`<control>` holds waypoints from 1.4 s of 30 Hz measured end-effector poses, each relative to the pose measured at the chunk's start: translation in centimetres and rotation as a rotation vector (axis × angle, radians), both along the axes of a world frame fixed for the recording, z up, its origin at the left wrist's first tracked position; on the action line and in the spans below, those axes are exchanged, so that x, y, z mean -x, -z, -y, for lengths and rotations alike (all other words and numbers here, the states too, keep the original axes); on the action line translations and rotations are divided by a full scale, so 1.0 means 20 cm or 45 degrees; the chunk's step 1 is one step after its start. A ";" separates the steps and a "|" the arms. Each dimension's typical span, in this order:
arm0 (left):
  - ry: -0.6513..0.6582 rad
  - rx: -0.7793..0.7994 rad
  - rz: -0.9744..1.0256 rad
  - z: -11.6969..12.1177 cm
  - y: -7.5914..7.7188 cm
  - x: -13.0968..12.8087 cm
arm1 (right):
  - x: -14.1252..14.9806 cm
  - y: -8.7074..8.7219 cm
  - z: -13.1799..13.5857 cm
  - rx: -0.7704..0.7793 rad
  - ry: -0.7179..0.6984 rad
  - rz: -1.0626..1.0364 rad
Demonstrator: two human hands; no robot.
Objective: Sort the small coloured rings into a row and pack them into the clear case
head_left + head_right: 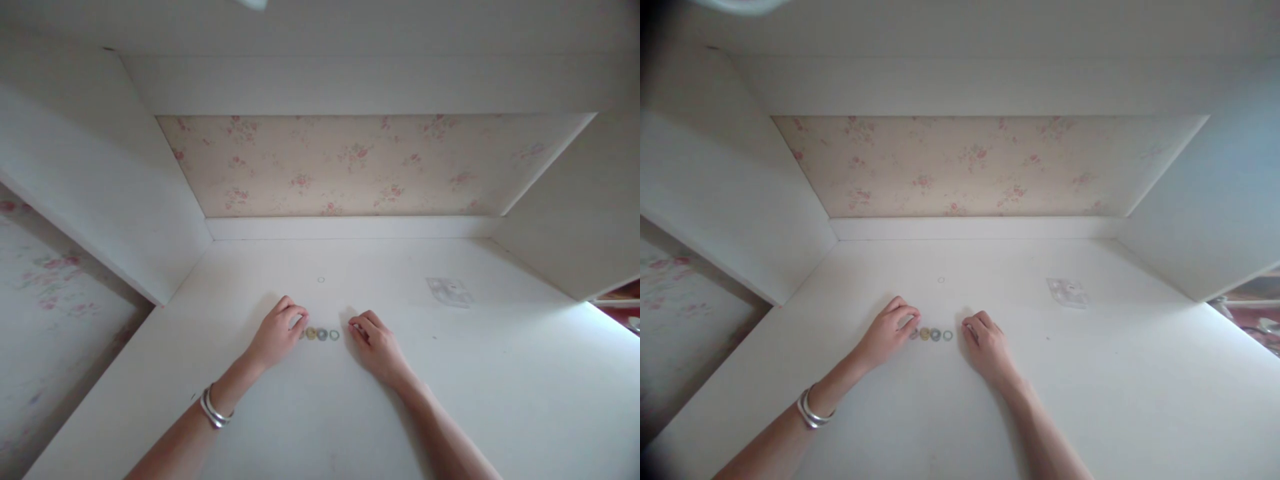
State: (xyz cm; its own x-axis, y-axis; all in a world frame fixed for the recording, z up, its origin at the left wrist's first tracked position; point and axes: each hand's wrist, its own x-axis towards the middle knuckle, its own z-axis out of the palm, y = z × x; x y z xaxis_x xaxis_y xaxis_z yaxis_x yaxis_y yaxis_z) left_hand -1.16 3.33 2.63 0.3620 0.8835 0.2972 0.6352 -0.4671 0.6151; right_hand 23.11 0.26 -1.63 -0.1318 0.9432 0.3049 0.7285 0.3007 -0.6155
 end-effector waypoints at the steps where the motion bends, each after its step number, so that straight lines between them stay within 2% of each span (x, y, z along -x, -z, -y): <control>1: -0.034 0.052 0.045 -0.01 0.02 0.04 | 0.00 0.00 0.00 0.005 0.001 0.006; 5: -0.079 0.281 0.161 -0.02 0.09 0.16 | 0.02 0.00 -0.03 0.074 0.036 0.058; 10: -0.063 0.443 0.307 -0.02 0.15 0.17 | 0.09 -0.04 -0.19 0.142 -0.044 0.331; 18: -0.114 0.465 0.410 -0.04 0.18 0.20 | 0.30 -0.14 -0.52 0.203 0.019 0.696; 24: -0.100 0.436 0.376 -0.05 0.18 0.20 | 0.30 -0.14 -0.61 0.245 -0.056 0.772; 30: -0.078 0.408 0.336 -0.05 0.17 0.20 | 0.24 -0.15 -0.54 0.238 -0.115 0.817; 35: -0.075 0.420 0.353 -0.05 0.18 0.20 | 0.20 -0.17 -0.38 0.196 -0.167 0.805; 42: -0.092 0.415 0.350 -0.05 0.16 0.20 | 0.14 -0.25 -0.15 0.166 -0.189 0.609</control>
State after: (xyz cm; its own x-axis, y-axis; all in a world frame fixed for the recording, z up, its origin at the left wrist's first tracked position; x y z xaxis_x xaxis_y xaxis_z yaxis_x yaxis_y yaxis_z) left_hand -5.12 4.30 -0.59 0.2425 0.9673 0.0749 0.4510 -0.1808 0.8740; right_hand 20.25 3.36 3.39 -0.3632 0.9298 0.0590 0.8928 0.3655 -0.2634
